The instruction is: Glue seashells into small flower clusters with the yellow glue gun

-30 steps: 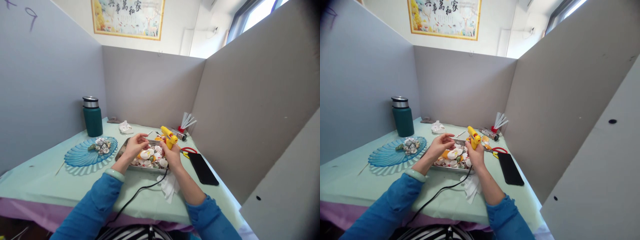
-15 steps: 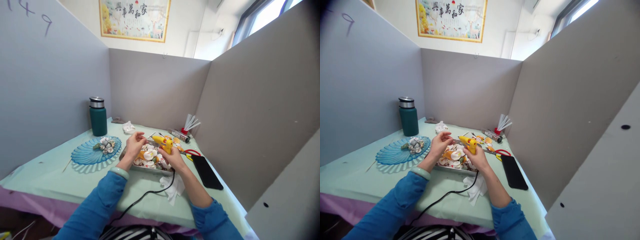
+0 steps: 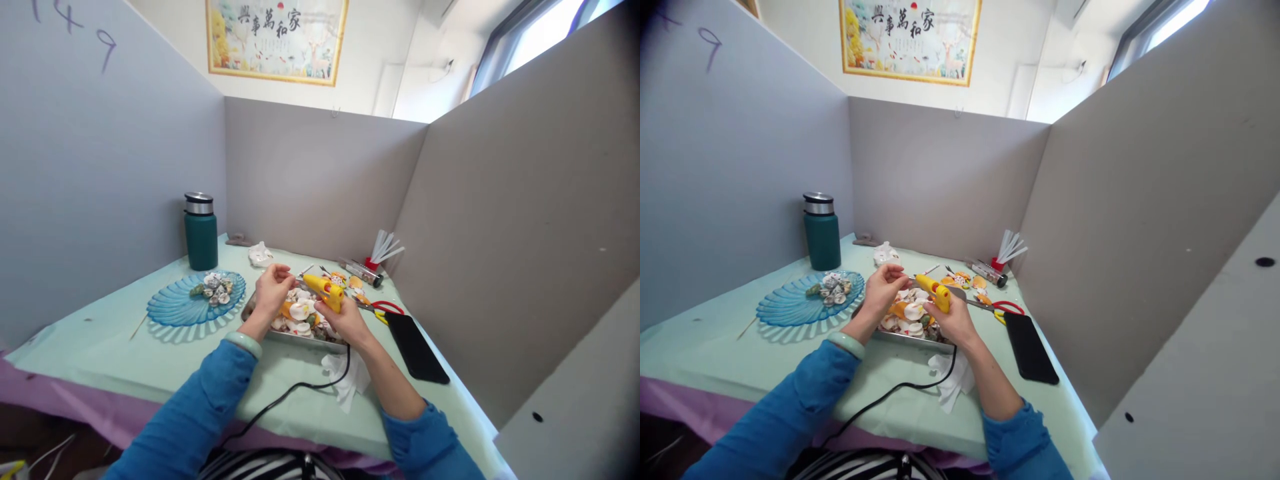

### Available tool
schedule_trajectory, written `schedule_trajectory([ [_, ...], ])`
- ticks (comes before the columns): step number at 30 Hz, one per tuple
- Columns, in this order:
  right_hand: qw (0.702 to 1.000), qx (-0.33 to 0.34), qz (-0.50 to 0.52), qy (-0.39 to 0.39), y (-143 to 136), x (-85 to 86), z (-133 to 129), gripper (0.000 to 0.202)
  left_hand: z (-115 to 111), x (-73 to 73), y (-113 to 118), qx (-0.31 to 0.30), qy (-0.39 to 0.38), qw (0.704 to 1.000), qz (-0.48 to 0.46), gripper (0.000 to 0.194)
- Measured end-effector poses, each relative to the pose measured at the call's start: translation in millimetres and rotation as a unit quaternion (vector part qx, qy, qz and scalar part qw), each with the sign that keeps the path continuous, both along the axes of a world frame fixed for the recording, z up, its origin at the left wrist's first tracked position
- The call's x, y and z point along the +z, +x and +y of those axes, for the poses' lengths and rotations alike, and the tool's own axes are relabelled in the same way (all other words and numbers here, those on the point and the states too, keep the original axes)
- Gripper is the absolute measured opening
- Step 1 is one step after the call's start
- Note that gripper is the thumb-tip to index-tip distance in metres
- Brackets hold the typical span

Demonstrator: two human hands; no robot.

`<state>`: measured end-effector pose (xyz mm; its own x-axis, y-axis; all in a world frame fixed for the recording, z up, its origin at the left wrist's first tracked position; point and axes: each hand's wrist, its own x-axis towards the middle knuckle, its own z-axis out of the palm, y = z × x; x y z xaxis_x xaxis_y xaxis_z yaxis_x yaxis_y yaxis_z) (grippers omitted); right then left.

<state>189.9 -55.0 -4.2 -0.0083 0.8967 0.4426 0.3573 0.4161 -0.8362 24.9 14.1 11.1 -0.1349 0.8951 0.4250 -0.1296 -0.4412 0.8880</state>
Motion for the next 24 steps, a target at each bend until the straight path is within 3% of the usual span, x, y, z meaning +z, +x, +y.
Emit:
schedule_trajectory([
  [8,0.999,-0.010,-0.012,0.046,3.8,-5.0,3.4,0.029,7.2,-5.3,-1.0,0.006,-0.012,0.999,-0.038,0.027],
  [17,0.998,-0.040,-0.027,0.049,2.6,-4.7,1.9,0.032,1.4,-0.9,-4.1,-0.088,-0.066,0.986,-0.129,0.039],
  [24,0.996,-0.059,-0.029,0.053,3.0,-6.1,2.9,0.035,-0.8,-1.0,-4.1,-0.117,-0.082,0.980,-0.136,0.039],
])
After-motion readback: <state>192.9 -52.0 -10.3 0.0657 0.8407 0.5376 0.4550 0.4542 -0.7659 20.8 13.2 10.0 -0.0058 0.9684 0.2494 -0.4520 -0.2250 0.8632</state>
